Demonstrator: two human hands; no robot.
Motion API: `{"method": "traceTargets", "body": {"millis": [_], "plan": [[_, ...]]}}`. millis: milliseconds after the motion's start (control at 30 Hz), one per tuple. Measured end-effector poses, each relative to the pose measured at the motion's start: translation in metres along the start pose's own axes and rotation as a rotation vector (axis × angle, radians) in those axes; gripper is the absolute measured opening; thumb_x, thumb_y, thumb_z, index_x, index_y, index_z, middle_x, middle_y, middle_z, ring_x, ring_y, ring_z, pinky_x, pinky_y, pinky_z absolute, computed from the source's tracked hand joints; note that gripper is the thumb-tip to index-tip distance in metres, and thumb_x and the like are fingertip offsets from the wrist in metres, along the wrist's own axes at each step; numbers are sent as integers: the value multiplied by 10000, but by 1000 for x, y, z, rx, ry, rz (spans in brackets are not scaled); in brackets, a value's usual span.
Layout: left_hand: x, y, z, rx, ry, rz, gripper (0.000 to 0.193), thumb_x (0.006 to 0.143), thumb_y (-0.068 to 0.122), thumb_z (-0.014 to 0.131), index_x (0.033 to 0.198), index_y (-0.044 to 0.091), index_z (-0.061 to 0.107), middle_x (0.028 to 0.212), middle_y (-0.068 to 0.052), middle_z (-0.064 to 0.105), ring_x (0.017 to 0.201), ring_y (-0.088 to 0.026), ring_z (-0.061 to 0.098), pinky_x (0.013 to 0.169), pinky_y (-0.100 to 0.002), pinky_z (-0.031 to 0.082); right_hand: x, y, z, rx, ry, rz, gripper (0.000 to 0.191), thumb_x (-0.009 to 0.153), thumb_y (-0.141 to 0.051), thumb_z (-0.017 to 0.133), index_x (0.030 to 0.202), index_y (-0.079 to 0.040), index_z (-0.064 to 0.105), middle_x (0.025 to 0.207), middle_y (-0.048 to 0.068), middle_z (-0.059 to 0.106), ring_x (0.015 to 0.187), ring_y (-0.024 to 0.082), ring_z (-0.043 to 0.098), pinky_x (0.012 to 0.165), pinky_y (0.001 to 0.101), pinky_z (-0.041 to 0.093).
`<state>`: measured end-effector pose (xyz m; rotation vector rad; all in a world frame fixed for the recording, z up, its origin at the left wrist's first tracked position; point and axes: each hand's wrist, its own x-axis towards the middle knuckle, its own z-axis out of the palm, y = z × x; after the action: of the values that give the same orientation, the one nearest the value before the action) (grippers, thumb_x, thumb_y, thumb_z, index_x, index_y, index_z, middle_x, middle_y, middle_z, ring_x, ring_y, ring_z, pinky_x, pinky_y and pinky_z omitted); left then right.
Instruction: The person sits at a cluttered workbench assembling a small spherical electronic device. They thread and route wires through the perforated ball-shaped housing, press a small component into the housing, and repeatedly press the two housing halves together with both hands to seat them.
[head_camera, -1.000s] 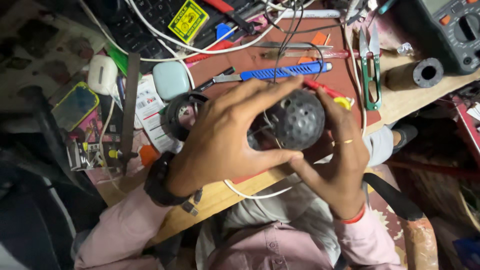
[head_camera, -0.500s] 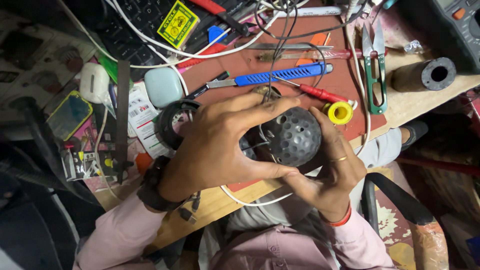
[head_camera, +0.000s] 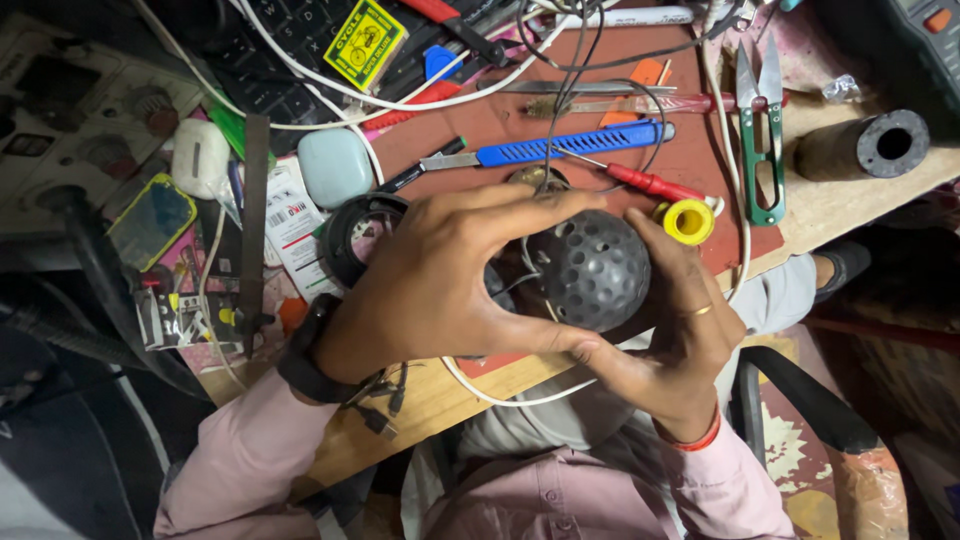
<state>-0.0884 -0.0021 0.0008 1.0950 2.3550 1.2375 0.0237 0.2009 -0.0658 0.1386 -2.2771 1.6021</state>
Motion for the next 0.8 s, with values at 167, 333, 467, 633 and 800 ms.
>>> {"method": "traceTargets", "body": {"millis": [167,333,467,633,800], "plan": [[-1,-1,-1,44,62,87,852,786,586,874,1405,60,619,1322,-137,708,1204,-311,713,1058,-414,541,3,-9,-2,85,-51,101,844,848,-215,870,1524,91,468,1383,201,624,1251,211,664,1098,326,552],[-3,0,0,-53,65,69,666,915,544,820,1347,66,651,1320,-111,729,1239,-269,725,1081,-362,565,7,-13,-2,29,-89,69,935,776,-242,936,1523,89,481,1347,200,657,1199,196,679,1065,311,548],[-5,1,-2,-50,58,50,618,911,535,823,1304,80,683,1277,-101,740,1175,-259,742,1079,-369,578,7,-12,-2,73,-100,57,912,787,-244,924,1505,88,471,1433,206,624,1269,210,659,1123,323,530],[-7,2,0,-31,88,51,689,834,565,838,1306,80,702,1289,-102,753,1177,-276,746,1051,-380,569,6,-14,-1,153,-108,109,942,787,-236,904,1545,74,438,1473,182,611,1289,205,632,1139,321,508],[-7,2,3,-15,117,49,701,849,593,860,1289,73,698,1275,-105,746,1169,-263,749,1082,-379,565,7,-19,3,84,-112,68,961,769,-189,948,1550,58,446,1395,166,629,1249,188,648,1102,305,534]]}}
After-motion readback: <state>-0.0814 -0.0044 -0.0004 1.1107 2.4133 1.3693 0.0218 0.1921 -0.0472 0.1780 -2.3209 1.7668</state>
